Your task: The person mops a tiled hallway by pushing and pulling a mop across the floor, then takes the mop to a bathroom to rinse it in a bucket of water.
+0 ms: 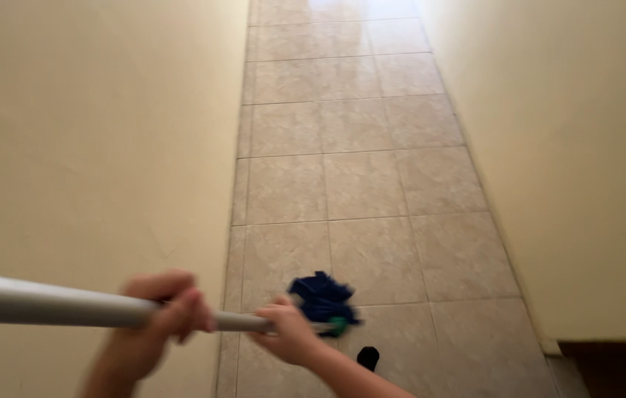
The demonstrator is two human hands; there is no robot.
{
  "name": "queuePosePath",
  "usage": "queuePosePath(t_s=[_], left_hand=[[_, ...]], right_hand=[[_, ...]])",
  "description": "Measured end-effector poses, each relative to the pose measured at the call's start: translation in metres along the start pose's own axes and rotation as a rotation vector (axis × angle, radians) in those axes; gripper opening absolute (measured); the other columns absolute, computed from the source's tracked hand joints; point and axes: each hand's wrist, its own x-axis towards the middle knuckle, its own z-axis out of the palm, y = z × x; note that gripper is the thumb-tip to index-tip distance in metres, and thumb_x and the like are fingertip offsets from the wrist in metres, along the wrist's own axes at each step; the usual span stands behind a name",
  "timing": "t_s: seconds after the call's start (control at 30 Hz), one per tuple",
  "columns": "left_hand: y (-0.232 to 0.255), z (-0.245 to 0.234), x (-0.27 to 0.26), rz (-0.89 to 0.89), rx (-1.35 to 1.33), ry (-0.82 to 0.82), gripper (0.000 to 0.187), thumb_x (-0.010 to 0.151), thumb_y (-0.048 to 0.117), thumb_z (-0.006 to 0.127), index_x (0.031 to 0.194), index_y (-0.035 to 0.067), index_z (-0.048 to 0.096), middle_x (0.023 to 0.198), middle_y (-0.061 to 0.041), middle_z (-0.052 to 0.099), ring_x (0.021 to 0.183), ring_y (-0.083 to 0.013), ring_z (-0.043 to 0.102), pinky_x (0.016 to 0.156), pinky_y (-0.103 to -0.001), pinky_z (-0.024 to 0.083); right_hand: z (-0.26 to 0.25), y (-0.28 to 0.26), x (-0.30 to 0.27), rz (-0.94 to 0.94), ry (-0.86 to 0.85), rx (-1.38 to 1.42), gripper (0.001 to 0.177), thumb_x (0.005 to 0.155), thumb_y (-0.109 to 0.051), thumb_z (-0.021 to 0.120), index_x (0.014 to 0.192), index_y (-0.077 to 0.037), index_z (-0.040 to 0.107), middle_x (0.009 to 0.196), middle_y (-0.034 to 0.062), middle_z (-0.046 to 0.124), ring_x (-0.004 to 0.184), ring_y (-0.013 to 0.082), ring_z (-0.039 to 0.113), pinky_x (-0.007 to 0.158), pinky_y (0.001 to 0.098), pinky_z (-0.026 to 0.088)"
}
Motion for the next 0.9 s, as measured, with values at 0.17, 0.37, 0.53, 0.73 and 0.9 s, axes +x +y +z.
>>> queuePosePath(t_s=[0.17,0.37,0.53,0.73,0.9], left_hand=[[-0.098,0.122,0.017,-0.126,-0.257,-0.131,0.024,0.095,0.015,0.058,0.077,0.003,0.067,0.067,-0.006,0.071,0.058,-0.0122,0.058,0.053,-0.029,0.049],[-0.173,0.292,-0.011,-0.138,-0.094,-0.481,0.021,0.100,0.019,0.062,0.089,0.005,0.072,0.084,0.001,0.073,0.084,-0.0088,0.066,0.079,-0.027,0.054],[-0.172,0.281,-0.010,-0.224,0.041,-0.611,0.021,0.102,0.020,0.067,0.089,0.004,0.073,0.075,-0.005,0.068,0.072,-0.0128,0.059,0.067,-0.029,0.050],[-0.071,0.146,0.005,-0.083,0.007,-0.392,0.021,0.096,0.012,0.063,0.079,0.002,0.071,0.067,-0.005,0.070,0.061,-0.0110,0.064,0.058,-0.029,0.054],[0.039,0.068,-0.015,0.000,-0.064,-0.247,0.031,0.100,0.013,0.058,0.073,0.000,0.061,0.058,-0.005,0.060,0.052,-0.0118,0.051,0.050,-0.029,0.046]], right_hand=[[-0.062,0.115,-0.113,0.145,0.230,-0.236,0.011,0.079,-0.017,0.075,0.085,-0.009,0.071,0.084,0.0114,0.067,0.089,0.0330,0.060,0.080,0.0466,0.045],[-0.122,0.256,-0.274,0.729,0.208,-0.638,0.016,0.077,-0.028,0.077,0.088,-0.017,0.071,0.093,0.0065,0.070,0.102,0.0299,0.064,0.089,0.0444,0.049],[-0.104,0.239,-0.280,0.751,0.404,-0.333,0.037,0.064,-0.033,0.089,0.099,-0.028,0.077,0.125,-0.0031,0.072,0.138,0.0207,0.055,0.112,0.0380,0.047],[-0.051,0.082,-0.176,0.758,0.264,0.983,0.063,0.080,-0.030,0.081,0.136,-0.029,0.052,0.157,-0.0090,0.017,0.140,0.0247,0.040,0.104,0.0654,0.042],[0.026,-0.009,-0.101,0.460,0.028,1.286,0.079,0.087,-0.027,0.077,0.148,-0.036,0.028,0.155,-0.0054,0.018,0.133,0.0230,0.033,0.096,0.0640,0.044]])
